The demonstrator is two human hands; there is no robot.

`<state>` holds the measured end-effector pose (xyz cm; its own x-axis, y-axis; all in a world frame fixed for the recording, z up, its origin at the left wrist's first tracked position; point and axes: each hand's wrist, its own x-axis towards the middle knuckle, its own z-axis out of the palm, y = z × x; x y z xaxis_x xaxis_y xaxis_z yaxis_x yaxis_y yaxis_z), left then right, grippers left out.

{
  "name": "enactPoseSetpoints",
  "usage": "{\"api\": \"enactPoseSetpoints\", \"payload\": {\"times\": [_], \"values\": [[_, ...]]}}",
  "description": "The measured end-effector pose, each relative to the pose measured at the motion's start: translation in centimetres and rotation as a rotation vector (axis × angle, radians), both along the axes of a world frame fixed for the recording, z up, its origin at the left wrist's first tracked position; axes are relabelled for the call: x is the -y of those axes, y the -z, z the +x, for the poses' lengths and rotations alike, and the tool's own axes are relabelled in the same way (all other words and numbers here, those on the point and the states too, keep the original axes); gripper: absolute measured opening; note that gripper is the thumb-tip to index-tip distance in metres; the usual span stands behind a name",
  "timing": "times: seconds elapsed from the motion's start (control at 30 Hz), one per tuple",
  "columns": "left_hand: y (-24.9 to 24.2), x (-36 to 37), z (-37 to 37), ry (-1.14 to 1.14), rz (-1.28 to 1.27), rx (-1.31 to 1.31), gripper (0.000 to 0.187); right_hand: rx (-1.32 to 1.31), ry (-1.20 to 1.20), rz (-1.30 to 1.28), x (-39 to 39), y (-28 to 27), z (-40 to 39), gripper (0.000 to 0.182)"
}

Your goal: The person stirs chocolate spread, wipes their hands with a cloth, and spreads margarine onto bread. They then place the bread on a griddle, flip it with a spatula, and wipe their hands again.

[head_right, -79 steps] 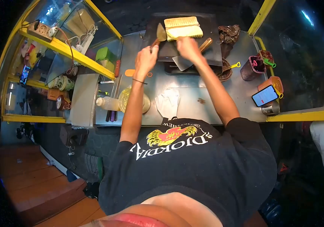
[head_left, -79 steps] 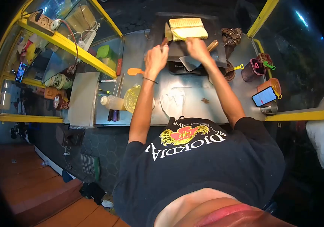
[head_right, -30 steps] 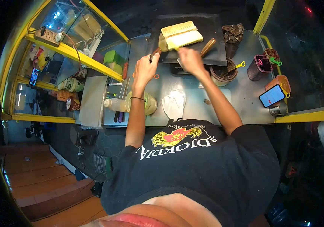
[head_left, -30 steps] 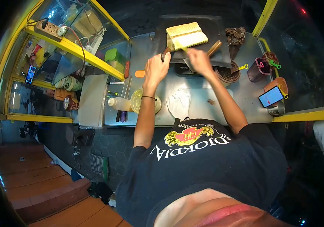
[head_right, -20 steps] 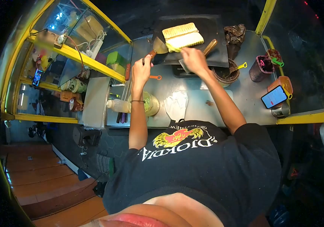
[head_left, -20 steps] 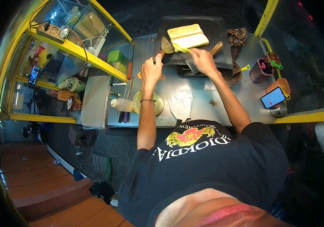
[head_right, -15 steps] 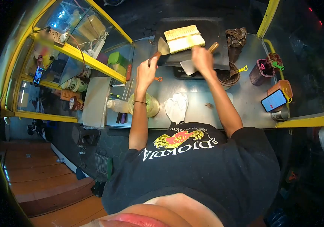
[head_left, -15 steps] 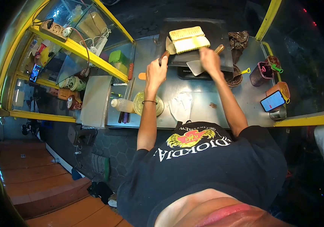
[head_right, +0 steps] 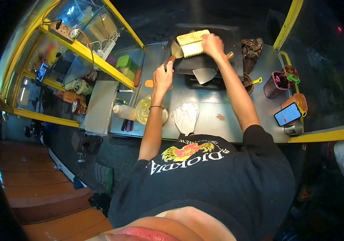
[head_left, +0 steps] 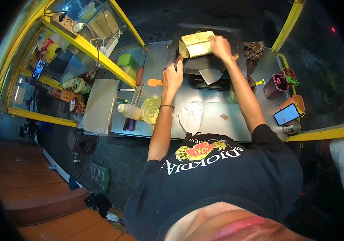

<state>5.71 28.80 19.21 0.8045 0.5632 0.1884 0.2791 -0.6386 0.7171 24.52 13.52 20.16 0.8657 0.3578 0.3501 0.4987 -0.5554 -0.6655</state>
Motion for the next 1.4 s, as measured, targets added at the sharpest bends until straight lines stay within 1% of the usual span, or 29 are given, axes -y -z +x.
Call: {"api": "enactPoseSetpoints", "payload": {"times": [0.03,0.1,0.13,0.17,0.23,0.3,0.33,0.37,0.43,0.5,0.53,0.57,0.6,0.63,0.67,0.7,0.77,0.83,0.9,0.93,0.97,1.03,1.07,1.1,1.17,1.23,1.27,1.33,1.4], "values": [[0.5,-0.1,0.5,0.019,0.029,0.037,0.054,-0.01,0.165,-0.029,0.4,-0.5,0.8,0.029],[1.8,0.0,0.6,0.04,0.049,0.057,0.054,0.011,0.103,-0.313,-0.4,3.6,3.1,0.029],[2.0,-0.2,1.1,0.029,0.042,0.066,0.054,0.084,0.002,-0.391,-0.3,3.2,2.1,0.029],[2.2,-0.6,2.0,0.016,0.032,0.082,0.054,0.167,-0.1,-0.47,-0.2,1.8,0.3,0.029],[3.6,-1.7,1.9,-0.012,0.051,0.113,0.054,0.105,-0.093,-0.424,1.5,-2.9,-2.7,0.029],[3.8,-1.5,-0.5,-0.012,-0.211,0.122,0.054,0.13,-0.093,-0.292,3.4,-5.6,-4.5,0.029],[6.1,-1.8,-0.4,-0.04,-0.308,0.163,0.056,0.15,-0.143,-0.188,3.9,-5.7,-4.1,0.028],[5.7,-0.5,-1.5,-0.07,-0.477,0.214,0.055,0.158,-0.21,-0.088,4.1,-5.5,-3.8,0.027],[7.0,0.9,-2.8,-0.113,-0.977,0.333,0.051,0.1,-0.479,-0.075,3.4,-6.1,-4.2,0.029],[9.5,0.9,-3.8,-0.021,-1.237,0.36,0.05,-0.095,-0.742,-0.007,1.7,-6.9,-7.3,0.028],[10.0,1.5,-4.6,0.037,-1.359,0.394,0.051,-0.063,-0.795,-0.046,0.7,-7.4,-9.3,0.028],[9.5,2.0,-5.7,0.114,-1.473,0.43,0.053,-0.126,-0.91,-0.04,-0.6,-7.1,-10.5,0.027],[9.1,2.5,-7.2,0.166,-1.549,0.412,0.045,-0.096,-1.017,-0.042,-2.0,-6.5,-11.4,0.026],[8.4,3.6,-8.8,0.129,-1.421,0.386,0.04,-0.064,-1.116,-0.041,-3.4,-6.0,-12.5,0.026],[9.3,3.7,-11.0,0.193,-1.125,0.325,0.039,-0.084,-1.123,-0.199,-4.2,-7.3,-14.6,0.026],[10.2,3.5,-13.7,0.254,-0.832,0.256,0.039,-0.047,-1.156,-0.268,-5.4,-6.9,-15.7,0.025],[9.6,3.6,-19.7,0.119,-0.597,0.16,0.038,0.133,-1.266,-0.307,-8.3,-3.9,-16.6,0.024],[8.9,3.5,-24.8,-0.254,-0.423,0.195,0.029,0.218,-1.328,-0.404,-11.0,-1.9,-18.2,0.023],[11.5,2.5,-27.2,-0.55,-0.326,0.474,0.027,0.283,-1.366,-0.497,-14.1,0.6,-20.3,0.017],[12.1,1.9,-27.2,-0.51,-0.114,0.48,0.042,0.284,-1.376,-0.501,-15.6,1.8,-21.0,0.017],[11.7,2.0,-26.5,-0.524,-0.119,0.478,0.042,0.331,-1.457,-0.558,-16.9,2.9,-21.8,0.013],[11.5,2.4,-24.5,-0.433,-0.215,0.491,0.062,0.376,-1.559,-0.624,-18.4,4.5,-22.1,0.011],[12.4,1.9,-24.0,-0.447,-0.216,0.417,0.07,0.4,-1.626,-0.71,-19.0,4.5,-22.1,0.01],[13.4,1.9,-23.9,-0.465,-0.227,0.422,0.07,0.424,-1.694,-0.8,-19.3,4.6,-22.0,0.011],[12.9,1.9,-23.5,-0.507,-0.337,0.286,0.069,0.403,-1.735,-0.836,-18.5,2.5,-22.0,0.01],[13.1,1.8,-23.5,-0.507,-0.292,0.309,0.07,0.403,-1.661,-1.027,-18.2,1.6,-21.8,0.014],[13.1,1.8,-23.7,-0.499,-0.27,0.282,0.073,0.394,-1.661,-1.031,-18.0,2.1,-21.6,0.014],[13.0,1.5,-23.7,-0.483,-0.25,0.262,0.077,0.327,-1.528,-0.657,-17.9,3.5,-20.9,0.017],[12.7,1.5,-23.7,-0.458,-0.205,0.176,0.085,0.256,-1.499,-0.709,-17.9,5.3,-20.7,0.019]]}}
